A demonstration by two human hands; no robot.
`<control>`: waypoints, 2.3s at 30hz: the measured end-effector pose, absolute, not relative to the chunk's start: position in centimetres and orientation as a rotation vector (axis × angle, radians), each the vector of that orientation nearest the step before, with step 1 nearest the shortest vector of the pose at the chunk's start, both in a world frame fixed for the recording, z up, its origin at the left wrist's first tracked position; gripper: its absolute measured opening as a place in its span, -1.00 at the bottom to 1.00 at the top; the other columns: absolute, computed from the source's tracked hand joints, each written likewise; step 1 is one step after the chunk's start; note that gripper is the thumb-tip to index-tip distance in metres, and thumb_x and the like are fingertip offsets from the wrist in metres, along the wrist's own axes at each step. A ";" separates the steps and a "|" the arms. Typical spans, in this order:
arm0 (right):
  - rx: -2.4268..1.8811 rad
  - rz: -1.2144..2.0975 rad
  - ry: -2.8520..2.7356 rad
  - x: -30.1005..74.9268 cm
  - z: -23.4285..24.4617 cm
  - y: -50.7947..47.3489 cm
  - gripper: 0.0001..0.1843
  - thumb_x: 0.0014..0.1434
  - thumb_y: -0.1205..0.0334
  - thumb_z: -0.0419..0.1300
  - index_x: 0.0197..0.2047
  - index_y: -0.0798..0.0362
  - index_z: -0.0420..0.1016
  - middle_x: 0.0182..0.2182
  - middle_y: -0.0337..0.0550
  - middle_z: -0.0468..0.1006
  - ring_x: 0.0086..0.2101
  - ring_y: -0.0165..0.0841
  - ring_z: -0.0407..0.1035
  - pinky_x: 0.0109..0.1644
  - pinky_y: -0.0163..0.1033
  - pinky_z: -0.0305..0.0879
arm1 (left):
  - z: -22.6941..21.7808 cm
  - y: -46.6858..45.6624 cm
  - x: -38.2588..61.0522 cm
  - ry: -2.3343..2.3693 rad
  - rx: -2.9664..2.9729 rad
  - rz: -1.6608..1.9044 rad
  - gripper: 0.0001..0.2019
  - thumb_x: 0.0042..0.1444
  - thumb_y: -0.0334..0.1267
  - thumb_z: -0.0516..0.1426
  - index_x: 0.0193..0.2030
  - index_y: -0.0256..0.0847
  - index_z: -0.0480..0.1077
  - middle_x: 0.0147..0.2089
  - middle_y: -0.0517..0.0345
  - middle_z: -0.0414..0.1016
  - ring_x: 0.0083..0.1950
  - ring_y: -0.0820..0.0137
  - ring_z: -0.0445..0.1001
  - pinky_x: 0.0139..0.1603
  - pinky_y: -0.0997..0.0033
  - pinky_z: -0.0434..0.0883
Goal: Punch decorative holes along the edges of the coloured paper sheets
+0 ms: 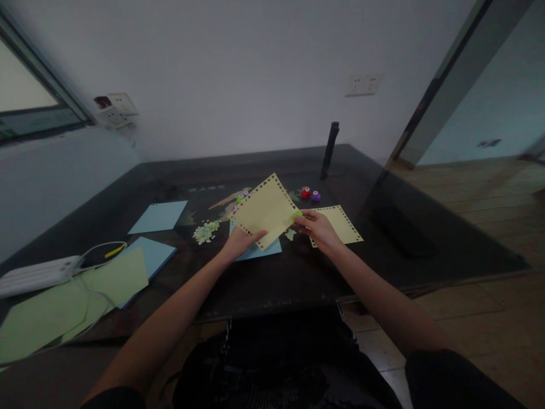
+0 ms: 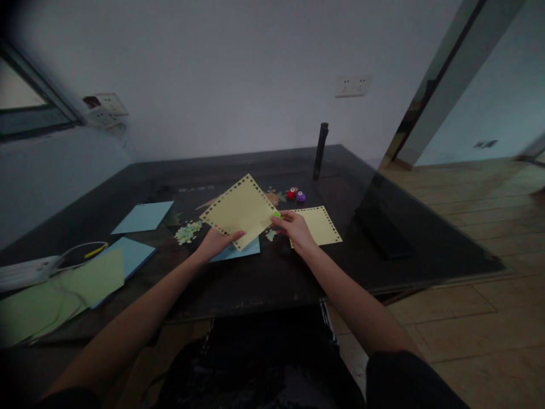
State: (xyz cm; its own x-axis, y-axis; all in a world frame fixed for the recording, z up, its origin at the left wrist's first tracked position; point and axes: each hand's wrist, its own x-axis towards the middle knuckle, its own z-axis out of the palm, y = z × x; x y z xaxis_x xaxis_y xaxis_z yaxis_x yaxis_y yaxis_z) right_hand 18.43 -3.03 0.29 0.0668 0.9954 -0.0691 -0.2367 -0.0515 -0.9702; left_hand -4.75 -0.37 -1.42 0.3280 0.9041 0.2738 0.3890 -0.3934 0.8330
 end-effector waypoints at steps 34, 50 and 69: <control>-1.126 1.274 -0.928 18.4 0.3 -2.9 -0.69 -0.20 0.16 0.40 -0.35 0.06 0.50 -0.41 -0.15 0.56 -0.38 -0.36 0.43 -0.39 -0.29 0.27 | -1.7 -0.4 -4.8 1.165 1.903 0.977 -0.40 -0.03 -0.11 0.20 0.17 -0.25 0.29 0.08 -0.10 0.46 0.13 0.16 0.41 0.22 0.07 0.28; -1.108 1.272 -0.966 18.6 -0.1 -2.6 -0.69 -0.20 0.14 0.40 -0.36 0.06 0.49 -0.41 -0.16 0.55 -0.40 -0.38 0.42 -0.36 -0.27 0.27 | -1.4 -0.5 -4.6 1.144 1.950 0.990 -0.46 0.00 -0.12 0.19 0.14 -0.24 0.32 0.00 -0.06 0.52 0.16 0.17 0.38 0.25 0.04 0.23; -1.024 1.196 -1.014 18.6 -0.6 -2.1 -0.68 -0.25 0.09 0.42 -0.40 0.03 0.51 -0.43 -0.18 0.57 -0.40 -0.37 0.40 -0.15 -0.17 0.32 | -0.9 -0.9 -4.3 1.207 1.957 0.975 -0.43 -0.02 -0.12 0.19 0.16 -0.25 0.30 0.03 -0.07 0.50 0.21 0.16 0.32 0.27 0.03 0.17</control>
